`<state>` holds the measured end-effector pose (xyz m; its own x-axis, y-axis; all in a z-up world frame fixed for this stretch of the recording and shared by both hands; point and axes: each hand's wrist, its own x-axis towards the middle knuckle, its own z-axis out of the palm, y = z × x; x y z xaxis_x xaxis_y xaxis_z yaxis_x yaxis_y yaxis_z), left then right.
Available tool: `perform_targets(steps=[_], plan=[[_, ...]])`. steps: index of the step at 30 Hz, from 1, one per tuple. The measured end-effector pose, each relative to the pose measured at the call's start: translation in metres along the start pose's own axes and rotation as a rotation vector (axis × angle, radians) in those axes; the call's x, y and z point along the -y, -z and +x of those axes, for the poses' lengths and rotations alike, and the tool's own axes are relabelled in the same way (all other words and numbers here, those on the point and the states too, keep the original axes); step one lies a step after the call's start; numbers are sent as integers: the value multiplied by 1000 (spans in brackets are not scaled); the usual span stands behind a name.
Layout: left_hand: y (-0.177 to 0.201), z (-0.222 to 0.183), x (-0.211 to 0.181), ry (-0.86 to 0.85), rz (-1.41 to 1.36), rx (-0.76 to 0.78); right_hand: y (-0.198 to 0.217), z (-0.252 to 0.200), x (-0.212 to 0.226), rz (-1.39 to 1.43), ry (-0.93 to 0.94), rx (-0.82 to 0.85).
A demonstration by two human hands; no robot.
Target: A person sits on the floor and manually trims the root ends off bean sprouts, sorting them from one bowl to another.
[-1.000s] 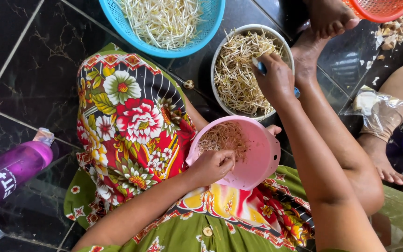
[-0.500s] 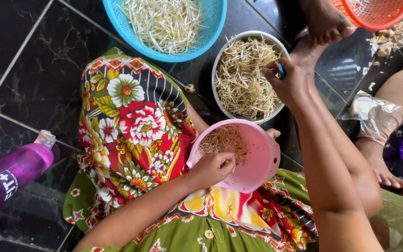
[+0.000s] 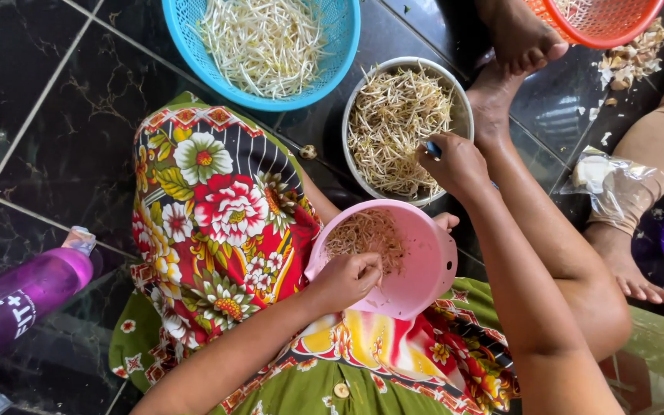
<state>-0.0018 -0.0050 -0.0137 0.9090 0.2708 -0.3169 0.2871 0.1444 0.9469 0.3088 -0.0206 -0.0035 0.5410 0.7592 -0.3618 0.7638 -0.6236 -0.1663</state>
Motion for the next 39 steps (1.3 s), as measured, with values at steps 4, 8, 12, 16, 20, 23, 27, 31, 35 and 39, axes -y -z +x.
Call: perform_targets(steps=[4,8,12,16,20,23,27,31,35,39], plan=[[0,-1,-3,-9,5,-12,17,-15,-1,117,61,-105],[-1,-2,-3,-22,26,-24,7,-9,-32,115,47,-199],[0,-1,-4,-29,21,-10,5,-1,-13,40,54,-220],[0,-2,-2,-6,20,-18,-12,12,11,25,55,-172],[1,-2,1,0,12,-12,-33,25,9,-55,17,-90],[0,-1,1,-3,-1,-9,6,6,28,84,-2,-93],[0,0,4,-8,-6,-8,21,0,3,315,-52,-169],[-3,-1,5,-6,-3,10,35,-19,17,735,-103,-356],[-3,0,8,-2,12,-15,46,-26,15,1218,-33,-404],[-6,2,10,-9,23,-10,20,-24,-2,452,-166,-340]])
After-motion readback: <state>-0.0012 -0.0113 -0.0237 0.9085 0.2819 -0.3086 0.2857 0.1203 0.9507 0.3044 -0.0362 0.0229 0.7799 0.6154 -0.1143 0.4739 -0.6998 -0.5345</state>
